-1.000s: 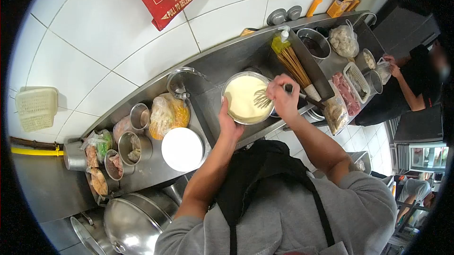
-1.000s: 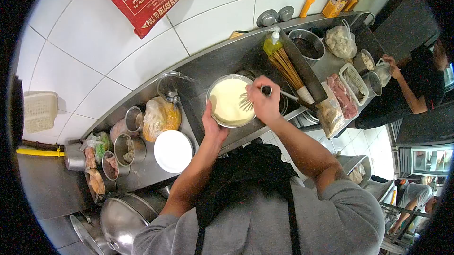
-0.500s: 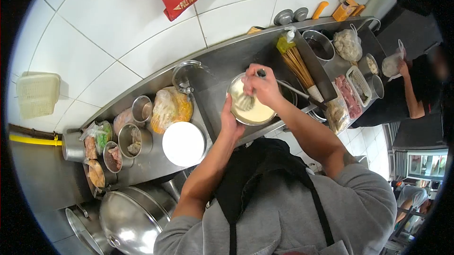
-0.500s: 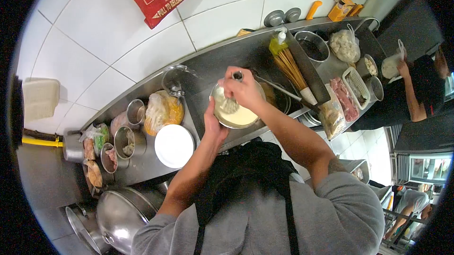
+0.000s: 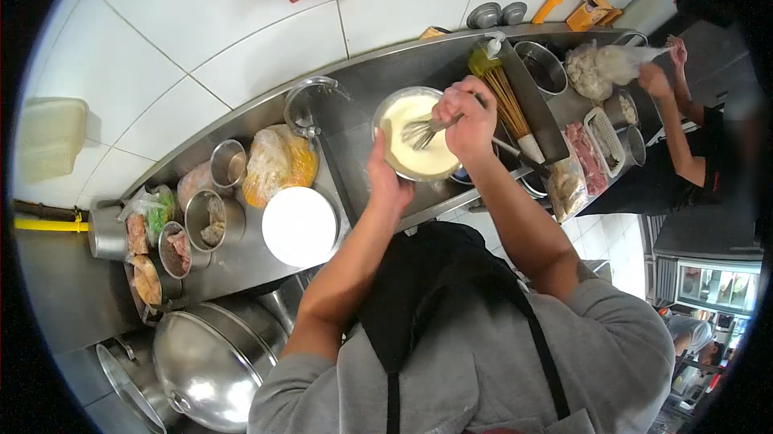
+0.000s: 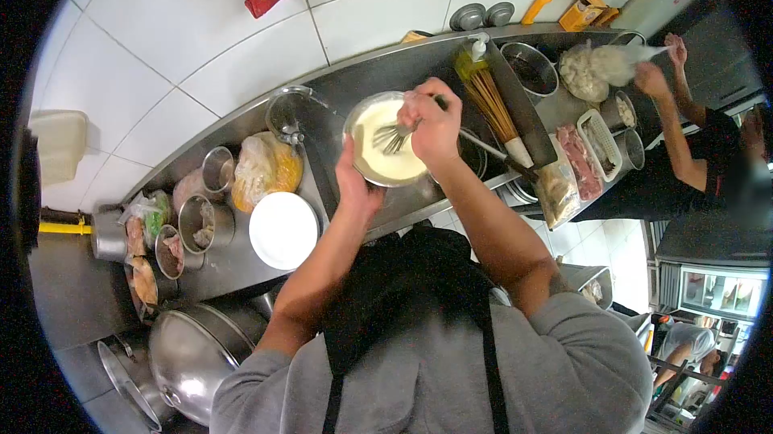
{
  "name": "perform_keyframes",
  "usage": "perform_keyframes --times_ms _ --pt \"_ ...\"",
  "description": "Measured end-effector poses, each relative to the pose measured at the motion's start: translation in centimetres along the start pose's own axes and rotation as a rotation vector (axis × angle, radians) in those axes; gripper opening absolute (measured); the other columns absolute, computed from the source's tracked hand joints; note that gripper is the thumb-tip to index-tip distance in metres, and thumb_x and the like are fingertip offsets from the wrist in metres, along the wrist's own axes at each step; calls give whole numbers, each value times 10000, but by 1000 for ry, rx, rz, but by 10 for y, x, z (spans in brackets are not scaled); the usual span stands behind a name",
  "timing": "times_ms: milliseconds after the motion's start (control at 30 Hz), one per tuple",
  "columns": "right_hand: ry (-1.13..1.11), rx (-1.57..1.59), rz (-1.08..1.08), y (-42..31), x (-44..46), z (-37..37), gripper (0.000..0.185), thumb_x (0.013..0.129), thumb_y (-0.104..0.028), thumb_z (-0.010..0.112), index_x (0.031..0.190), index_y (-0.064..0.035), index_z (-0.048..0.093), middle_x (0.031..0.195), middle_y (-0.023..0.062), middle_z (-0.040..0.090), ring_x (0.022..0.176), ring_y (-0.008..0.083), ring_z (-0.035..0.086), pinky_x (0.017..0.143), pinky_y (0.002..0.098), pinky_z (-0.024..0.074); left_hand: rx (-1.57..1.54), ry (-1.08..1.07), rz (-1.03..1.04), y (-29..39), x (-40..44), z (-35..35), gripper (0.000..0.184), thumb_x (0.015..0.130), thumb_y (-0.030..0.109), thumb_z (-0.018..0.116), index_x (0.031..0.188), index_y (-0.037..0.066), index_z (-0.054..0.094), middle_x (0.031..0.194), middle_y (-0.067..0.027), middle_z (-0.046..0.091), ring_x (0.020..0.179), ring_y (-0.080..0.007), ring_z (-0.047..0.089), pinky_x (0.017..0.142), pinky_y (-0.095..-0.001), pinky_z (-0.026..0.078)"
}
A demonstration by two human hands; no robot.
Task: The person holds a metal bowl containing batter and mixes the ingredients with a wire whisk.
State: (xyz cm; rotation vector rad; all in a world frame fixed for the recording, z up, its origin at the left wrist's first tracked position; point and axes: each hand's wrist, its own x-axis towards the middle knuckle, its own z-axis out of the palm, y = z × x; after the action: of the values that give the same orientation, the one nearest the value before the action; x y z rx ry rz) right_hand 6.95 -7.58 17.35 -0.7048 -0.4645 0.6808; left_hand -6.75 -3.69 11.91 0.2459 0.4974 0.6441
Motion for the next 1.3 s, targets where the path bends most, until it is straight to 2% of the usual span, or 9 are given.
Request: perform_keyframes --times_ms 133,233,267,367,400,500,733,1000,1300 --pt "9 -429 -20 -22 18 -16 118 816 50 564 772 -42 505 614 59 472 499 186 458 514 345 419 7 7 13 0 -2 1 551 1067 442 396 1431 33 458 1428 -147 546 1307 -297 542 1119 -441 418" --pt "-79 -174 -122 -4 13 -1 144 825 77 555 763 -40 497 611 55 462 502 172 458 509 325 403 -44 0 13 -4 2 1 540 1069 425 406 1435 31 458 1433 -147 544 1313 -295 538 1118 -438 420" --pt "-187 -42 167 -16 9 2 164 828 78 566 750 -40 481 613 47 442 517 167 458 517 319 386 -75 -17 15 -2 4 0 536 1070 416 411 1439 30 456 1436 -147 542 1316 -293 535 1117 -438 419" --pt "-75 -564 69 -33 18 1 186 827 80 568 745 -50 463 632 39 424 535 172 456 538 323 374 -25 36 -18 2 -2 -3 527 1068 403 427 1433 24 461 1431 -145 546 1306 -286 543 1112 -436 422" --pt "-42 -450 -97 -21 20 1 185 833 76 561 748 -55 461 642 34 417 545 176 454 532 328 367 5 -26 17 -3 -2 -2 525 1065 404 431 1418 17 469 1420 -145 553 1299 -282 548 1103 -440 432" --pt "-229 -129 174 -17 13 4 187 833 87 552 751 -55 463 645 39 427 546 168 443 531 323 372 -47 25 -1 0 1 3 521 1063 404 437 1407 14 468 1402 -147 563 1280 -284 562 1088 -441 446" --pt "-38 -142 -89 -78 22 44 123 804 -2 547 769 -75 454 628 72 426 509 202 397 497 370 384 -14 -42 79 10 0 3 519 1059 415 442 1406 30 475 1386 -149 574 1256 -290 579 1076 -435 458" --pt "-330 -79 -171 -153 37 69 85 842 -129 581 818 -113 501 690 32 465 574 177 417 575 376 378 -103 -101 98 9 12 2 518 1048 412 474 1394 27 452 1358 -152 581 1246 -277 587 1035 -426 492" --pt "131 -626 -230 -47 15 57 185 939 -128 691 846 -55 549 670 32 479 589 170 503 610 358 470 -99 -44 133 0 10 2 460 1053 381 476 1389 72 418 1331 -125 574 1217 -263 591 1034 -441 488"
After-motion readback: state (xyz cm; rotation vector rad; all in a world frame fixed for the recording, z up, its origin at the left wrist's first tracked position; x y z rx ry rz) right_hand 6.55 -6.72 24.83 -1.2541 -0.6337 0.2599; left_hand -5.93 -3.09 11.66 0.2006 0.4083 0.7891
